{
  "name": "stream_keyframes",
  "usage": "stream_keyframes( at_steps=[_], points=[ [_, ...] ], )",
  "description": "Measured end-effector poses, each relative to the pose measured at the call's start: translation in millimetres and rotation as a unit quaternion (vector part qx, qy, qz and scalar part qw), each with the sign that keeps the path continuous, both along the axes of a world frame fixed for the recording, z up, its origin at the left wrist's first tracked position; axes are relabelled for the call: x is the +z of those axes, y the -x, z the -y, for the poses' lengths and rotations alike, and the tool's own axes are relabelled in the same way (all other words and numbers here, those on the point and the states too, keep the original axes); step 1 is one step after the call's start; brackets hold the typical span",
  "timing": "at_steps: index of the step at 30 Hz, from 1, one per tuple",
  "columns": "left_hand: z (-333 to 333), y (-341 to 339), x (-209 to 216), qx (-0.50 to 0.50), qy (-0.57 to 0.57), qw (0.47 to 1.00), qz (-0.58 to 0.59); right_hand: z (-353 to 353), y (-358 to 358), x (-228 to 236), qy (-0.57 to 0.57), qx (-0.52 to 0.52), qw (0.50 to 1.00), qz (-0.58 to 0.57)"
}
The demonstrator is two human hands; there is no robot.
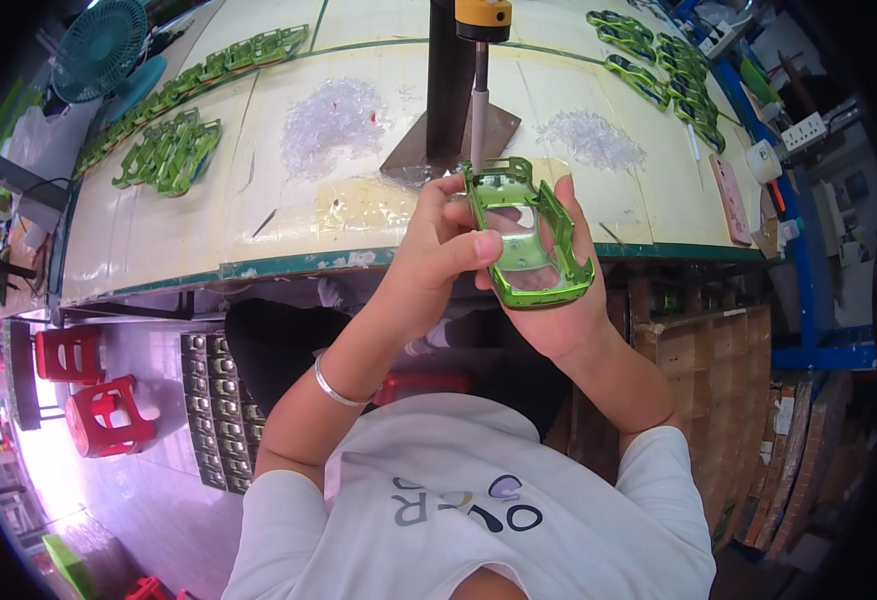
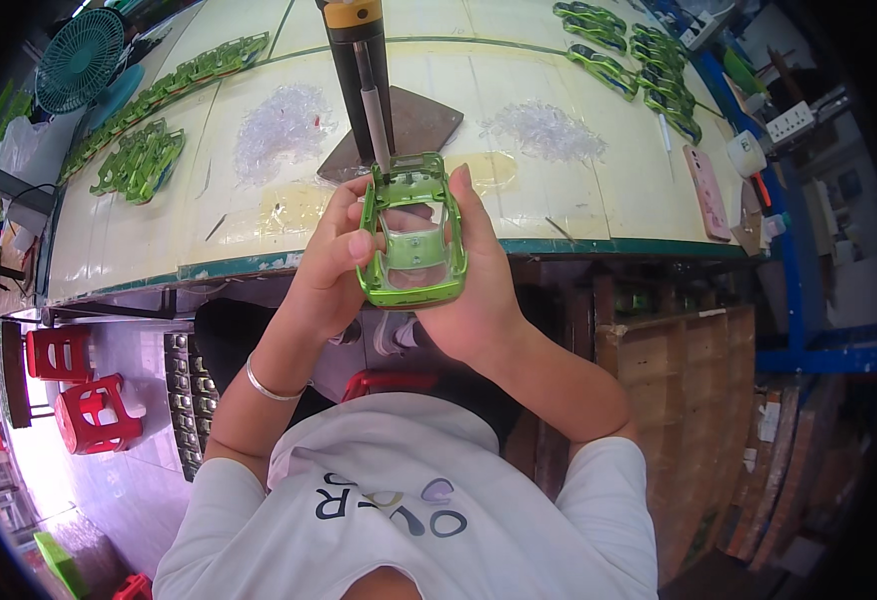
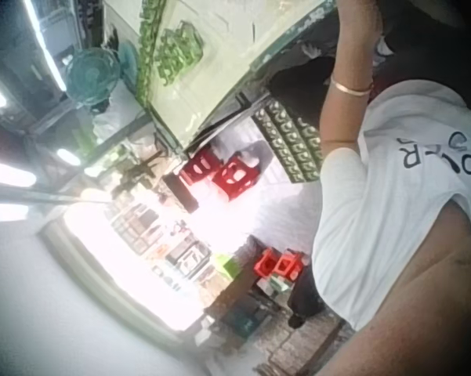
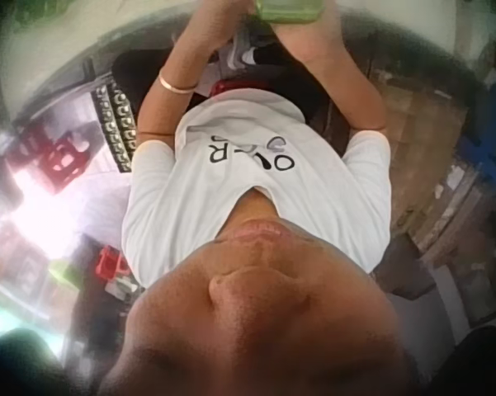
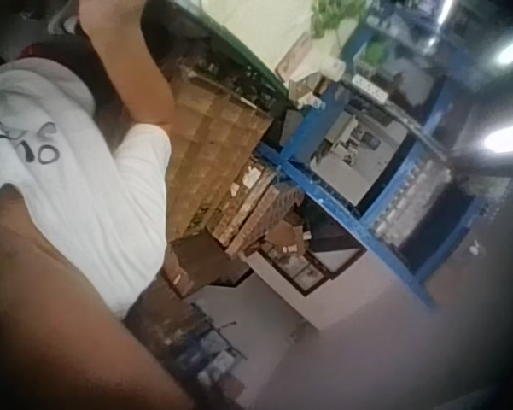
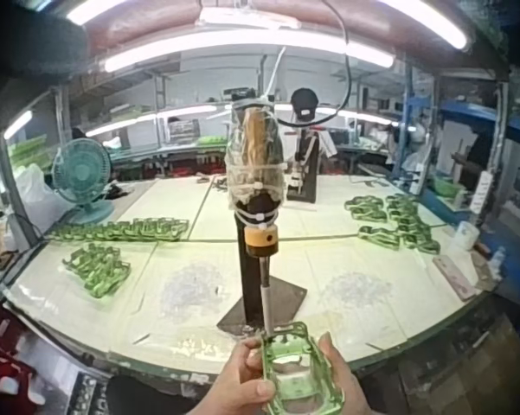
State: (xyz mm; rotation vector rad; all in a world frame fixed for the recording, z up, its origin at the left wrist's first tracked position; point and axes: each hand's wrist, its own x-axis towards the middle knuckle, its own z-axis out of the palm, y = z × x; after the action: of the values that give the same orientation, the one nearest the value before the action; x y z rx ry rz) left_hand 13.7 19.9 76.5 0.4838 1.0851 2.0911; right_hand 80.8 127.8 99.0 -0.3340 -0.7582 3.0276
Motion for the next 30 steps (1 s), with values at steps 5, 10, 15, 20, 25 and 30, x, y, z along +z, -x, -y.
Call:
stream_keyframes(
  at_steps=[5, 10, 15, 20, 25, 30],
  points=[
    [0, -1, -2, -0.007, 0.035, 0.999, -0.031, -3, 0, -8, -0.005, 0.008, 1.000, -0.019],
    [5, 0, 6, -0.038, 0.057, 0.997, -0.019, -2, -3, -8, -0.019, 0.009, 1.000, -0.002],
    [2, 0, -4, -0.016, -0.006, 0.999, -0.032, -4, 2, -15, -0.028, 0.005, 1.000, 0.012],
    [3, -4, -24, 0.027, 0.002, 0.997, -0.075, -16, 9, -30, 0.008, 0.073, 0.997, 0.018],
    [18, -12, -25, 0.013, 0.042, 0.983, -0.180, -32, 17, -42, 0.122, 0.183, 0.974, -0.060],
    [24, -20, -16, 0.025, 0.053, 0.979, -0.193, -38, 24, -45, 0.195, 0.245, 0.943, -0.116]
  ],
)
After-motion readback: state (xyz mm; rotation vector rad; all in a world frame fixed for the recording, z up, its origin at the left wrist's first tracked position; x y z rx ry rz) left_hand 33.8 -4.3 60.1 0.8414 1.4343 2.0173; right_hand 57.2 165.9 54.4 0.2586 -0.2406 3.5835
